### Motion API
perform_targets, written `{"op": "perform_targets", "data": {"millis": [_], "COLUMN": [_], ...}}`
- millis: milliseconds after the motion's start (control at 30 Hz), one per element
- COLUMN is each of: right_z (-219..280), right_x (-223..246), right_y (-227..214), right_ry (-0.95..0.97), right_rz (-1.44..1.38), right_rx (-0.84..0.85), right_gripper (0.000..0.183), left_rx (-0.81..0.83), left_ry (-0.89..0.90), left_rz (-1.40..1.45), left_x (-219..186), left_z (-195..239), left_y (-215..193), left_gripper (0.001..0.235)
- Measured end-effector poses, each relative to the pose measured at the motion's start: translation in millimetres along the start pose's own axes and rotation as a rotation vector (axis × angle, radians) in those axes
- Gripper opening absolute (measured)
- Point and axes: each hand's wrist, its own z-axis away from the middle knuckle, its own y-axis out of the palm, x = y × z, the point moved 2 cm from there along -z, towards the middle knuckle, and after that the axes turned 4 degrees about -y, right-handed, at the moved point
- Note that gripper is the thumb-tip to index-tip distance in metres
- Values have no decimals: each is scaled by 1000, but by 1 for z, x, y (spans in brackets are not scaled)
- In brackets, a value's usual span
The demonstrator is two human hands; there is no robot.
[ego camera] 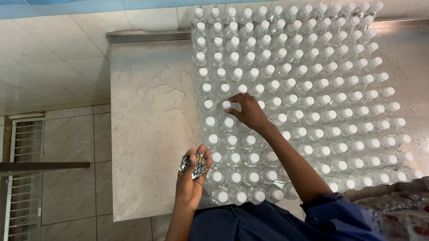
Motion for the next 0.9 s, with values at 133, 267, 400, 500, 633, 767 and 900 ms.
{"op": "perform_targets", "data": {"millis": [133,267,400,500,633,767,900], "right_z": [-2,-3,14,39,58,67,77], "right_x": [-6,-4,57,107,154,148,135], "right_y": [8,2,-37,-39,-35,-31,-27], "right_ry": [-11,35,-16,22,30,94,254], "right_rz": [14,125,97,-348,-509,-432,-386], "right_rx": [15,98,-50,-136,84,106,134], "right_gripper": [37,44,45,15,35,43,29], "left_rx": [-6,0,39,73,91,104,102], "left_ry": [6,1,-4,-9,-17,-63,-126], "left_rz": [9,-11,-30,-30,-38,-48,-109], "left_x": [-5,-7,-7,-7,3,2,13], "left_z": [2,2,-3,-3,-11,-7,-9], "left_y": [0,0,6,27,37,55,54], "left_gripper": [28,31,33,37,41,50,56]}}
